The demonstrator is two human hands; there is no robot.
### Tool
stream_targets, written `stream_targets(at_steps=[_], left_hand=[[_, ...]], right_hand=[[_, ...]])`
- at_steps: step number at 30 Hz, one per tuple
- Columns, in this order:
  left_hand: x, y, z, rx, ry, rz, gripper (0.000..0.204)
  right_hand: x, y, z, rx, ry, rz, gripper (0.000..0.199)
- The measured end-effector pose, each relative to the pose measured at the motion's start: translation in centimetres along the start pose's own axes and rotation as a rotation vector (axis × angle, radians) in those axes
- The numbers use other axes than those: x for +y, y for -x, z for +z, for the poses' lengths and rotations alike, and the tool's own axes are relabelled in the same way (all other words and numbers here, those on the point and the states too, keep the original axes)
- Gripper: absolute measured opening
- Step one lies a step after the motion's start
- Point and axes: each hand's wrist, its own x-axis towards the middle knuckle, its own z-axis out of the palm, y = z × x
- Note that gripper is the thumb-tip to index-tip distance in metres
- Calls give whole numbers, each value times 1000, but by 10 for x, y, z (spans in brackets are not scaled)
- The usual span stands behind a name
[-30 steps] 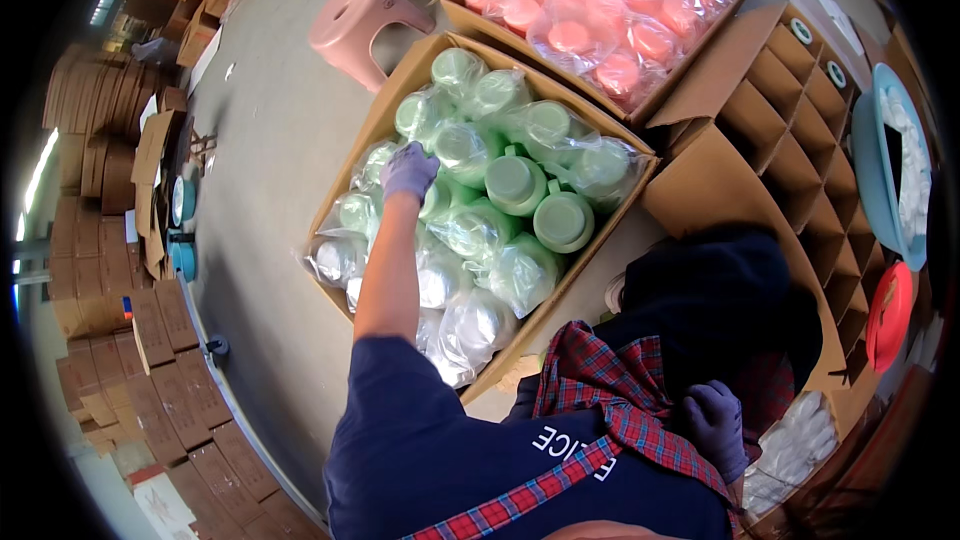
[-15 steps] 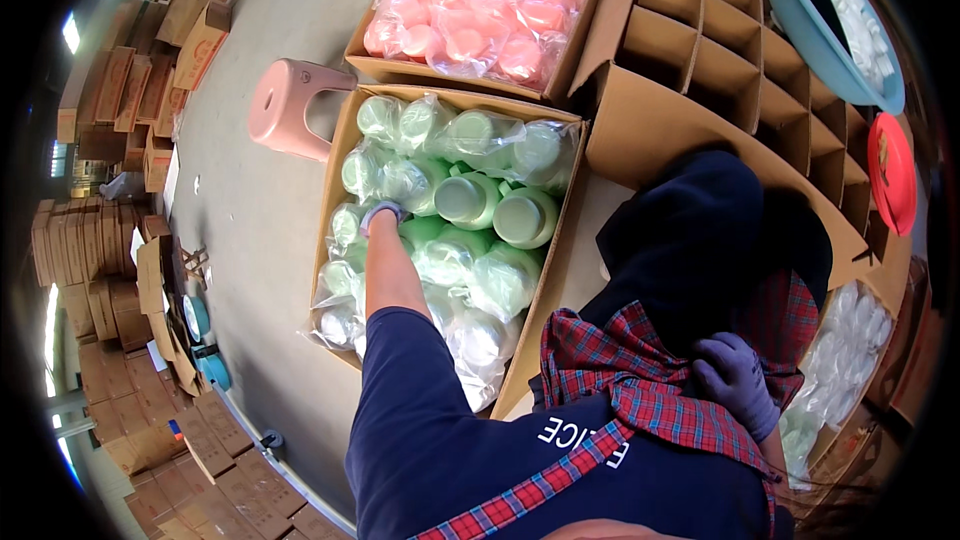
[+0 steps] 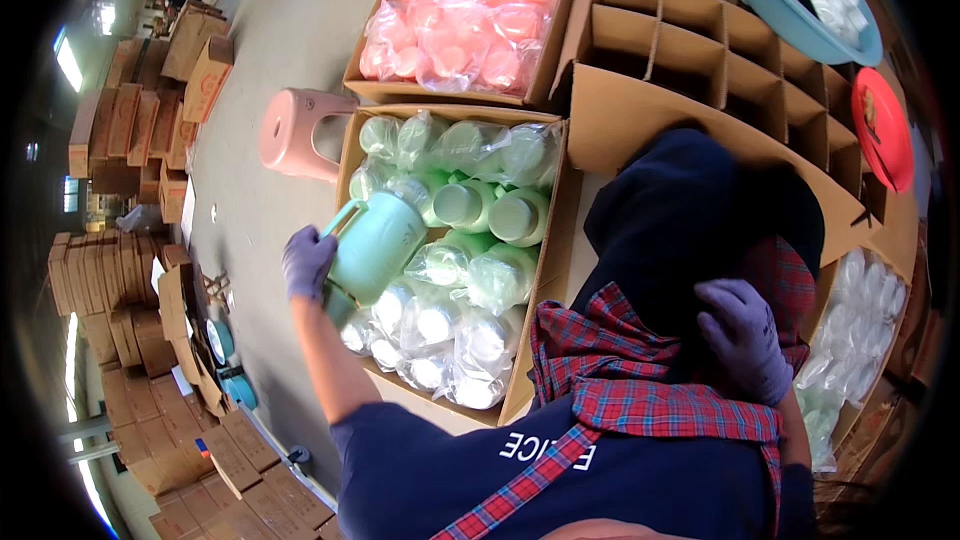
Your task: The person assembles light green kettles by inserting stainless steel inner pots and black rubber gaskets, then screwing on lids. They repeatedly pick kettles from a box, insert components, and place finished units into a divided cardboard box.
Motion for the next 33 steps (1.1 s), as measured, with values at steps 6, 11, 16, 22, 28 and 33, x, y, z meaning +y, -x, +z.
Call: stream_targets(at_steps=[6, 11, 16, 22, 28, 33], left_hand=[[184, 143, -9, -343, 1348, 291, 25], [365, 204, 82, -927, 1615, 516, 29], [453, 228, 55, -420, 1307, 1226, 30], [431, 204, 89, -634, 1154, 665, 47], [411, 189, 40, 36, 945, 881, 55], [425, 192, 62, -406, 1162, 1103, 61]], right_hand=[[-27, -51, -30, 342, -164, -462, 88], [-22, -12, -113, 797, -65, -568, 54], [5, 7, -91, 799, 495, -197, 23], [-4, -42, -52, 790, 366, 41, 28], [144, -1, -52, 664, 159, 60, 66], [99, -21, -75, 669, -60, -281, 71]])
